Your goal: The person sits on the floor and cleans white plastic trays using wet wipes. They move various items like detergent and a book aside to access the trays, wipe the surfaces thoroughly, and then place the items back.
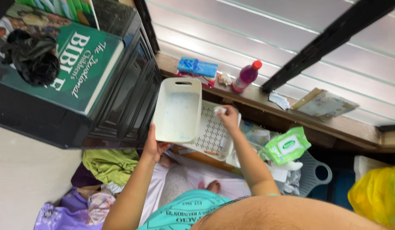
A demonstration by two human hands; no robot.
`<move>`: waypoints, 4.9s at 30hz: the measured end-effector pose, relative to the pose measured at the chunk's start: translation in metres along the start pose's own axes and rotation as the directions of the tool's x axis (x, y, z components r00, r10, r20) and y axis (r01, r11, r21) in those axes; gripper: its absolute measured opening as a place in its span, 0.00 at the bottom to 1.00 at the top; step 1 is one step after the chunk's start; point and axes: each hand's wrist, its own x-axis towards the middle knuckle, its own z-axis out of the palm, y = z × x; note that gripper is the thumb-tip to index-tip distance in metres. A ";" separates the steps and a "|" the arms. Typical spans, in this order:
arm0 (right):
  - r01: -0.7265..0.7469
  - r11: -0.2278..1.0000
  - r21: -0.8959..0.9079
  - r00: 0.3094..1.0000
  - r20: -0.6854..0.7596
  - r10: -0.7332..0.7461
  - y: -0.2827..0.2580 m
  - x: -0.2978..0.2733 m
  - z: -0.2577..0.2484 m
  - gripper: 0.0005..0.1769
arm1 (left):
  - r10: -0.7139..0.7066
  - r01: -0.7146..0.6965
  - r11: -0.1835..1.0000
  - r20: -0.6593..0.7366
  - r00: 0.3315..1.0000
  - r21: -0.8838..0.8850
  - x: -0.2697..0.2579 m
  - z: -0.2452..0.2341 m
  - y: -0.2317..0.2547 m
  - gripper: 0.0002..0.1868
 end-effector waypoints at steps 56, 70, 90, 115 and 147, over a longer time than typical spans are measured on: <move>-0.040 0.059 -0.997 0.872 -0.006 0.490 0.034 -0.033 0.039 0.14 | 0.013 -0.017 0.999 0.096 0.995 0.049 0.024 0.020 0.012 0.40; 0.010 -0.121 -0.993 0.999 0.005 0.042 0.057 0.033 0.026 0.13 | -0.006 -0.003 0.997 0.126 0.992 0.073 0.015 0.012 0.004 0.43; -0.016 0.285 -0.958 0.995 0.014 0.104 0.058 0.004 0.017 0.11 | 0.027 -0.030 0.999 0.105 0.994 0.028 0.029 0.007 0.018 0.40; -0.043 0.976 -0.215 0.963 0.252 0.098 0.058 -0.059 0.119 0.21 | 0.076 -0.082 0.996 0.165 0.983 0.032 0.037 0.008 0.022 0.41; -0.056 -0.151 -0.987 0.984 -0.080 0.157 0.053 0.017 0.031 0.15 | 0.071 -0.079 0.991 0.078 0.994 0.109 0.036 -0.009 0.017 0.39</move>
